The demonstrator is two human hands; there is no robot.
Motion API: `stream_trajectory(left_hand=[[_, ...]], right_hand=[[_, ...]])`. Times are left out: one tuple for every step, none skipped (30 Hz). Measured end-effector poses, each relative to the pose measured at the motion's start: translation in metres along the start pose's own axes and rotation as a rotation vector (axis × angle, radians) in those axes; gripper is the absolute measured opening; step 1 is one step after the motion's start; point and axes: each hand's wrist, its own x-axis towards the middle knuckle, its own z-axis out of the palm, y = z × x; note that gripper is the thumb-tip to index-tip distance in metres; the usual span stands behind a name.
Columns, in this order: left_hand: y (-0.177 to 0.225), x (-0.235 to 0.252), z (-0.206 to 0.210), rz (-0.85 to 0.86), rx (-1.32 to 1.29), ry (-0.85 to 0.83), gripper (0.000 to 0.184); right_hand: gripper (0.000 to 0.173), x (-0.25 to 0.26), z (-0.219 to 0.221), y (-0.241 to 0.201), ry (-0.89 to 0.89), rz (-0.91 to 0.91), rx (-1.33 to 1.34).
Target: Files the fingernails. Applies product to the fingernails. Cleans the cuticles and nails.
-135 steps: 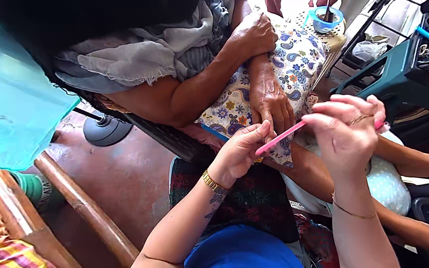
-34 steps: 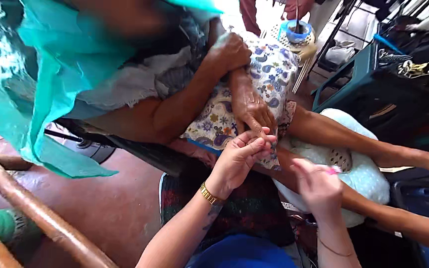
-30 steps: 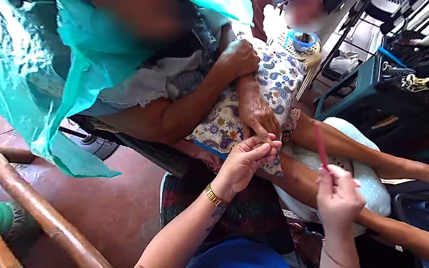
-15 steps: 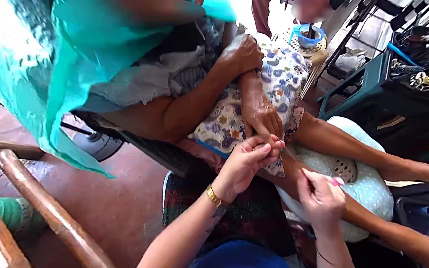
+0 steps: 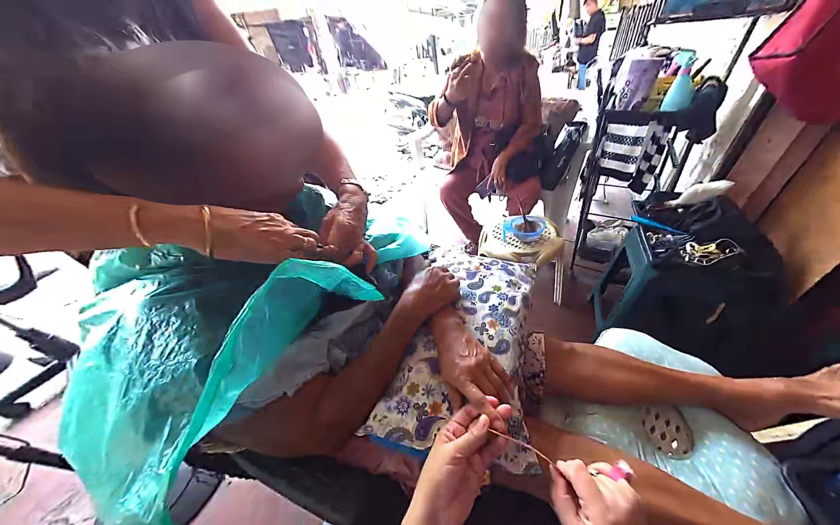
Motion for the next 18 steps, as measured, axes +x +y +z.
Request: stream_trajectory(left_hand=[[0.002, 0.0, -0.001, 0.002, 0.004, -0.002, 0.022], [0.003, -0.001, -0.002, 0.001, 0.014, 0.005, 0.023], [0.003, -0.002, -0.002, -0.008, 0.015, 0.019, 0.023], [0.003, -0.002, -0.001, -0.018, 0.013, 0.035, 0.023], [0.004, -0.003, 0.0, -0.023, 0.009, 0.044, 0.023], [0.004, -0.004, 0.0, -0.026, 0.004, 0.048, 0.023], [0.003, -0.007, -0.001, -0.029, -0.001, 0.045, 0.023], [0.003, -0.008, -0.002, -0.031, -0.01, 0.026, 0.023], [0.004, -0.008, -0.003, -0.028, -0.028, -0.003, 0.022], [0.005, -0.007, -0.004, -0.016, -0.043, -0.031, 0.024], [0.005, -0.006, -0.003, 0.004, -0.045, -0.054, 0.026], [0.005, -0.004, 0.0, 0.032, -0.031, -0.073, 0.028], [0.006, -0.005, 0.005, 0.058, 0.001, -0.084, 0.028], [0.006, -0.007, 0.009, 0.075, 0.03, -0.085, 0.029], [0.006, -0.008, 0.013, 0.081, 0.052, -0.079, 0.028], [0.006, -0.008, 0.015, 0.081, 0.065, -0.068, 0.027], [0.007, -0.008, 0.015, 0.076, 0.066, -0.058, 0.027], [0.007, -0.007, 0.015, 0.069, 0.068, -0.051, 0.029]], right_hand=[[0.017, 0.002, 0.01, -0.007, 0.039, 0.002, 0.006], [0.018, 0.006, 0.022, -0.013, 0.09, -0.006, 0.026], [0.019, 0.01, 0.033, -0.019, 0.151, -0.033, 0.05], [0.021, 0.016, 0.042, -0.023, 0.2, -0.071, 0.068], [0.022, 0.019, 0.045, -0.024, 0.222, -0.101, 0.075], [0.022, 0.019, 0.043, -0.021, 0.212, -0.105, 0.087], [0.02, 0.015, 0.035, -0.015, 0.185, -0.083, 0.12], [0.019, 0.01, 0.024, -0.004, 0.154, -0.049, 0.174], [0.017, 0.007, 0.014, 0.009, 0.125, -0.013, 0.236], [0.017, 0.004, 0.006, 0.02, 0.11, 0.024, 0.311], [0.017, 0.002, 0.002, 0.029, 0.109, 0.048, 0.382], [0.018, 0.003, 0.0, 0.033, 0.129, 0.053, 0.435], [0.018, 0.004, 0.0, 0.028, 0.153, 0.044, 0.467], [0.018, 0.006, 0.0, 0.018, 0.162, 0.025, 0.476], [0.018, 0.008, 0.001, 0.006, 0.154, -0.005, 0.465], [0.018, 0.011, 0.003, -0.005, 0.135, -0.044, 0.431], [0.019, 0.014, 0.006, -0.013, 0.112, -0.084, 0.376], [0.02, 0.015, 0.009, -0.017, 0.092, -0.117, 0.299]])
